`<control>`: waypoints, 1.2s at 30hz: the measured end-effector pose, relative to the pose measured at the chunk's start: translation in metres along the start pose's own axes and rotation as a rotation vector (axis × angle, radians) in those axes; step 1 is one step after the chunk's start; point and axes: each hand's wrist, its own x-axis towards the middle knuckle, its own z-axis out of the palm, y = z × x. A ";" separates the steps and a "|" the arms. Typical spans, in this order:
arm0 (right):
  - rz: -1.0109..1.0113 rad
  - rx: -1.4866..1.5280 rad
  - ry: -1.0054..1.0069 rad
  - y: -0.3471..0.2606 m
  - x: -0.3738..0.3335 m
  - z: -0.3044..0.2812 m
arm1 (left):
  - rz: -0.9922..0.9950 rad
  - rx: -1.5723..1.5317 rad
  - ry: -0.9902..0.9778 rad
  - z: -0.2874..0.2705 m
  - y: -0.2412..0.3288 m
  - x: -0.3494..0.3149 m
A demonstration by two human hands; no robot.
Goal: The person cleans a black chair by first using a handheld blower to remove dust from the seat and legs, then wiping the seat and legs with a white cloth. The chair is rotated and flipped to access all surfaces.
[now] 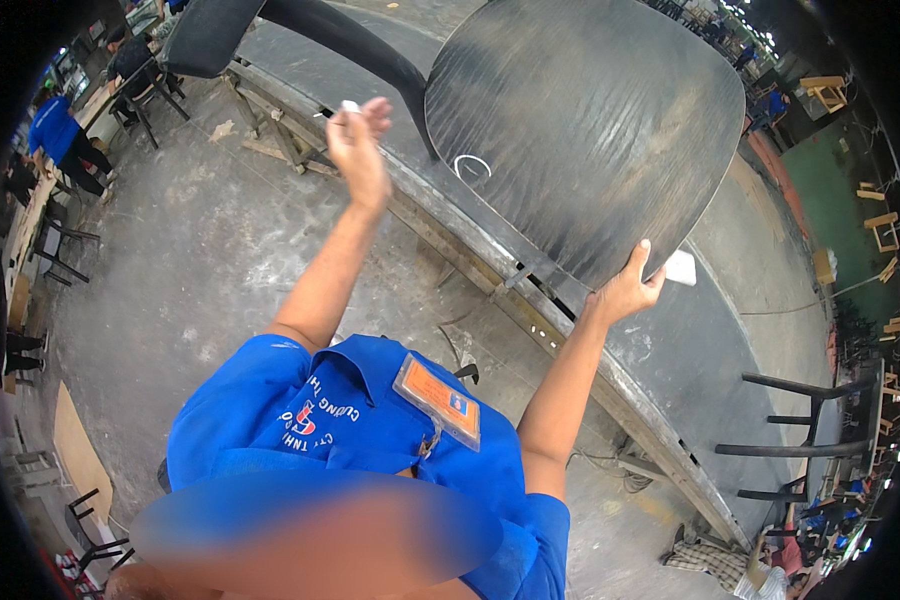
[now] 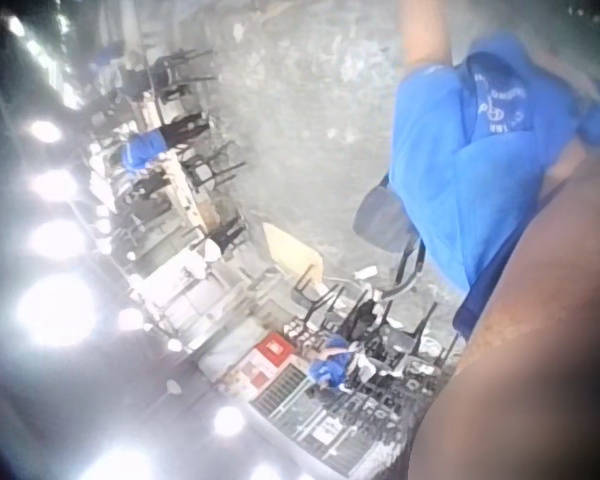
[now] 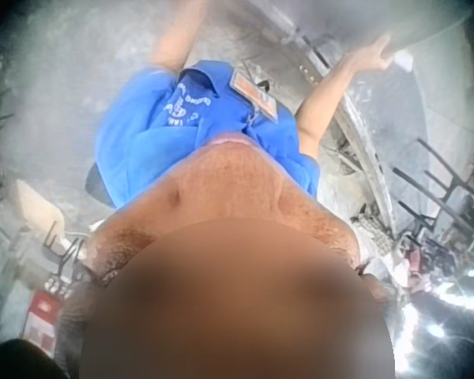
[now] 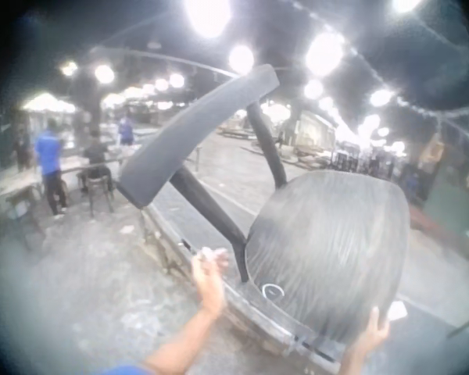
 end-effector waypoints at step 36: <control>0.247 0.169 -0.338 0.007 0.065 0.021 | -0.126 -0.332 0.339 0.005 -0.019 0.107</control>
